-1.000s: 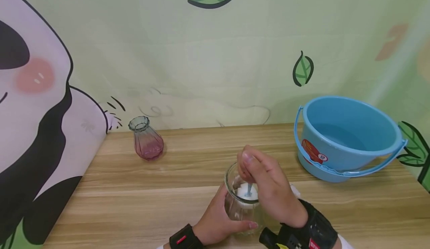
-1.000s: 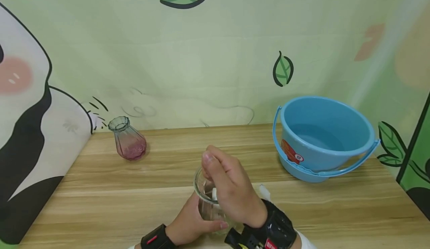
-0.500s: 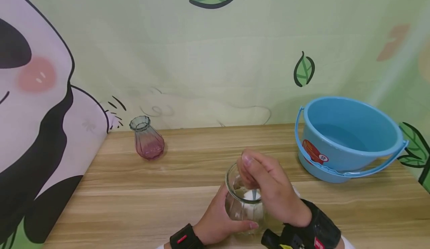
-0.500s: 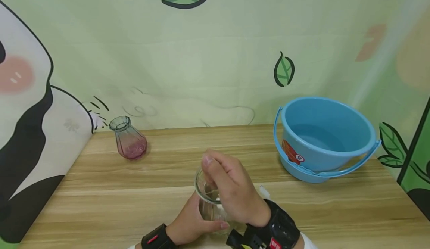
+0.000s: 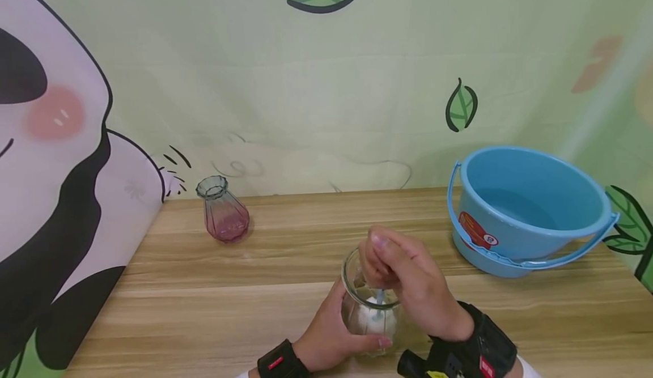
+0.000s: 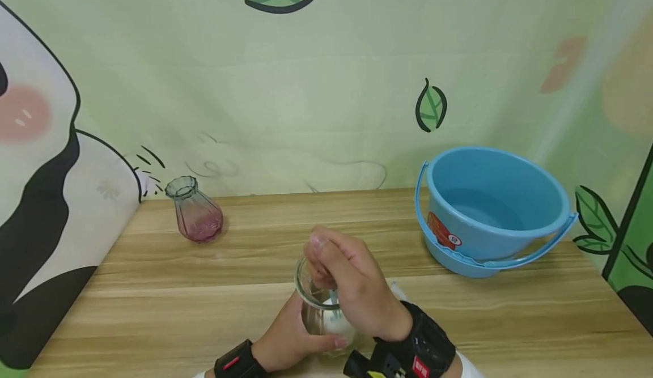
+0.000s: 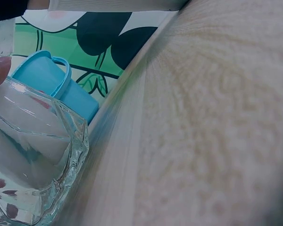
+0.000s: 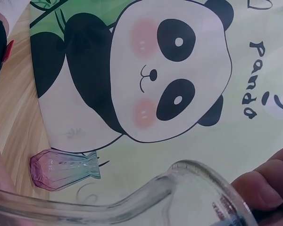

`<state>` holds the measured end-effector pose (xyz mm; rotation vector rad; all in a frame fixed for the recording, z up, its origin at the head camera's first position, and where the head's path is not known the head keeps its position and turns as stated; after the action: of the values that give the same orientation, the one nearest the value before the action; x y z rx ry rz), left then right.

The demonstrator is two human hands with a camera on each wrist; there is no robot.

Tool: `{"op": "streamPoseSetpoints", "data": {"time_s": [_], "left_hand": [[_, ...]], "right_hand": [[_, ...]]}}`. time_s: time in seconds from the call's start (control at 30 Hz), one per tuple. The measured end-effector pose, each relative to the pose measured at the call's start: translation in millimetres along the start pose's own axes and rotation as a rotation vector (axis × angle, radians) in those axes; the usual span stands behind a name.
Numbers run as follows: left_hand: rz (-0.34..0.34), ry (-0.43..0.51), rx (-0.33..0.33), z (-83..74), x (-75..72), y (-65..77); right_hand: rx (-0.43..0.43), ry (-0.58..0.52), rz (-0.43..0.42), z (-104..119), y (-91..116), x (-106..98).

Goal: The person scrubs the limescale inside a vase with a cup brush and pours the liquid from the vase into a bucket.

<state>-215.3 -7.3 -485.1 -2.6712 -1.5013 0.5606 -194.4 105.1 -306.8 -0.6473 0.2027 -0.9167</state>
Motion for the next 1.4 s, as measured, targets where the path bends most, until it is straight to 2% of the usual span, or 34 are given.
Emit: {"op": "streamPoseSetpoints", "data": {"time_s": [0.47, 0.63, 0.83, 1.0, 1.4], "left_hand": [[-0.005, 0.009, 0.003, -1.3, -0.5, -0.5], [-0.006, -0.006, 0.016, -0.9, -0.2, -1.4], [-0.008, 0.002, 0.033, -0.2, -0.1, -2.9], [-0.015, -0.016, 0.032, 0.1, -0.1, -2.4], [-0.015, -0.020, 0.039, -2.6, -1.0, -0.4]], "right_hand": [[-0.071, 0.006, -0.013, 0.8, -0.7, -0.2], [-0.070, 0.098, -0.052, 0.1, 0.1, 0.6], [-0.031, 0.218, -0.120, -0.8, 0.9, -0.8], [-0.014, 0.268, -0.148, -0.7, 1.3, -1.0], [0.014, 0.195, -0.097, -0.7, 1.6, 0.5]]}}
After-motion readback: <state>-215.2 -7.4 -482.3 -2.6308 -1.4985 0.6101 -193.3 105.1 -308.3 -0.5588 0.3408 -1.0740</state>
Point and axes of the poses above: each hand's wrist, its own y-axis away from the middle knuckle, its own x-axis out of the palm, z = x × y, the point moved 4 cm from there along -y, towards the middle knuckle, and after that the axes turned 8 degrees about -y, right-handed, at the moved point
